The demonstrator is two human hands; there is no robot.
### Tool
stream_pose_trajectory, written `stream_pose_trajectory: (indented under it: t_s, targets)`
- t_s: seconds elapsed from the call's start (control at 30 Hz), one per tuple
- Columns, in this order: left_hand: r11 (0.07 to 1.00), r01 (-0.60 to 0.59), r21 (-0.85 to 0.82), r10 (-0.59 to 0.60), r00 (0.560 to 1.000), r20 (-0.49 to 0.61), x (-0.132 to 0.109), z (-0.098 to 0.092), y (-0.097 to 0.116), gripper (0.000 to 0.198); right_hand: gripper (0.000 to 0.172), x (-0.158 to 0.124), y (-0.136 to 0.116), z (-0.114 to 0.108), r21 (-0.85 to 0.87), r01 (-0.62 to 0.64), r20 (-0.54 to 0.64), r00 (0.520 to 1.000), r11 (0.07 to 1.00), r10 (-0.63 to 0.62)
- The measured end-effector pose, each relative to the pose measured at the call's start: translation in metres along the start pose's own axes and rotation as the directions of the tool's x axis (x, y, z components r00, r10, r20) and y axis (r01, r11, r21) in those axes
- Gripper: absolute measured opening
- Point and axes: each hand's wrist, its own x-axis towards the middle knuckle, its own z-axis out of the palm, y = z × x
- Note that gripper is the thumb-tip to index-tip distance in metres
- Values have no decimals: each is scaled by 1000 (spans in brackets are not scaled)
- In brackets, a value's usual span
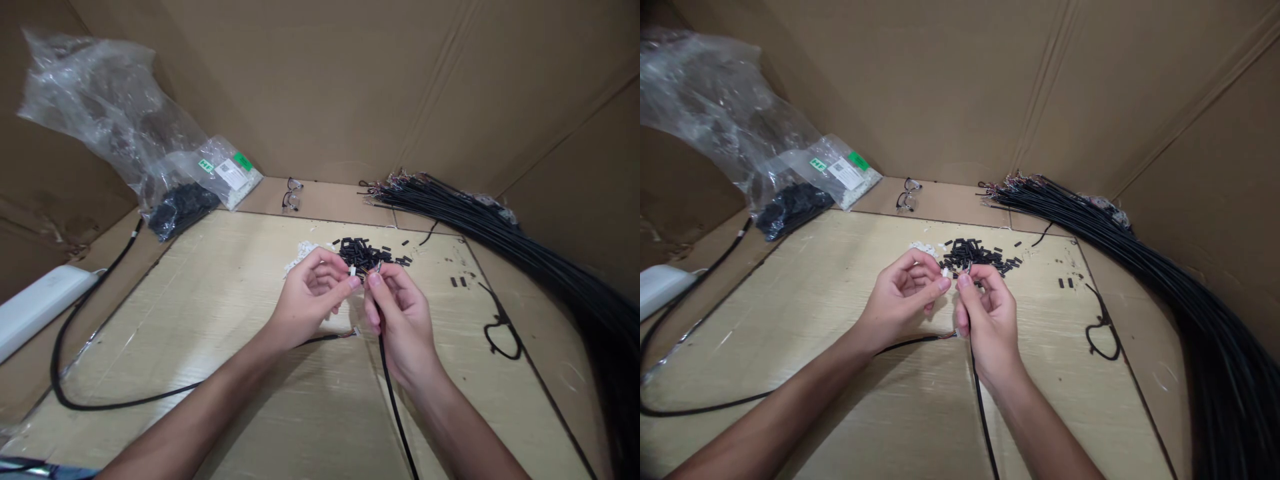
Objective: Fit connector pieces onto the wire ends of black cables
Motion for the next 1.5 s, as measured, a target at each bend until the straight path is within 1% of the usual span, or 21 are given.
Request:
stream_pose_trajectory:
  t_s: [0.1,0.17,0.27,0.43,0.63,0.7,0.87,1.03,1.1,1.13,1.2,1.27,1.3,1.33,1.37,1.4,1.47,1.5]
  targets:
    - [999,-34,-1,34,999,16,-1,0,3,35,38,0,1,-1,-55,51,-12,999,997,-52]
    - [999,-45,2,45,999,10,-1,1,5,33,38,0,2,-1,-90,62,-15,998,994,-63]
    - [999,-36,19,37,999,-19,-1,2,6,33,37,1,4,-1,-127,56,-14,998,990,-58]
    - [998,-29,56,31,999,-35,-1,3,2,25,33,1,5,-1,-156,90,-31,995,984,-96]
    - [982,-116,151,125,991,-49,-5,6,6,10,30,-3,5,2,-215,134,-56,987,967,-150]
    - [979,-115,170,124,991,-44,-6,7,7,7,27,-5,5,4,-213,140,-56,986,967,-156]
    - [984,-72,161,81,996,-45,-6,7,7,10,19,-8,6,5,-223,166,-42,983,961,-179]
    - [989,-75,126,84,994,-71,-6,7,5,17,12,-9,8,4,-276,235,-18,968,932,-250]
    - [989,-86,116,94,993,-68,-5,6,5,18,12,-9,9,3,-282,248,-12,965,927,-262]
    - [989,-93,115,101,993,-62,-5,5,5,17,13,-9,8,3,-264,236,-12,969,935,-248]
    - [987,-106,121,113,992,-56,-4,4,5,17,17,-8,6,2,-168,166,0,986,972,-168]
    - [985,-122,123,130,990,-58,-3,3,5,16,22,-5,3,0,-31,39,32,999,999,-38]
    - [984,-131,125,139,988,-61,-2,2,5,16,26,-3,0,-1,28,-46,60,997,999,44]
    - [982,-141,127,150,987,-64,-1,1,5,16,29,-1,-2,-2,70,-140,101,986,988,133]
    - [980,-148,132,158,985,-66,0,1,5,17,31,1,-4,-3,93,-241,156,962,966,225]
    - [978,-154,141,166,984,-72,0,0,5,17,34,3,-7,-5,99,-338,220,925,936,311]
    - [975,-157,159,173,980,-93,2,-1,6,19,39,5,-10,-8,91,-492,351,830,866,434]
    - [974,-155,162,174,979,-105,3,-2,7,22,41,6,-11,-10,82,-546,412,781,834,470]
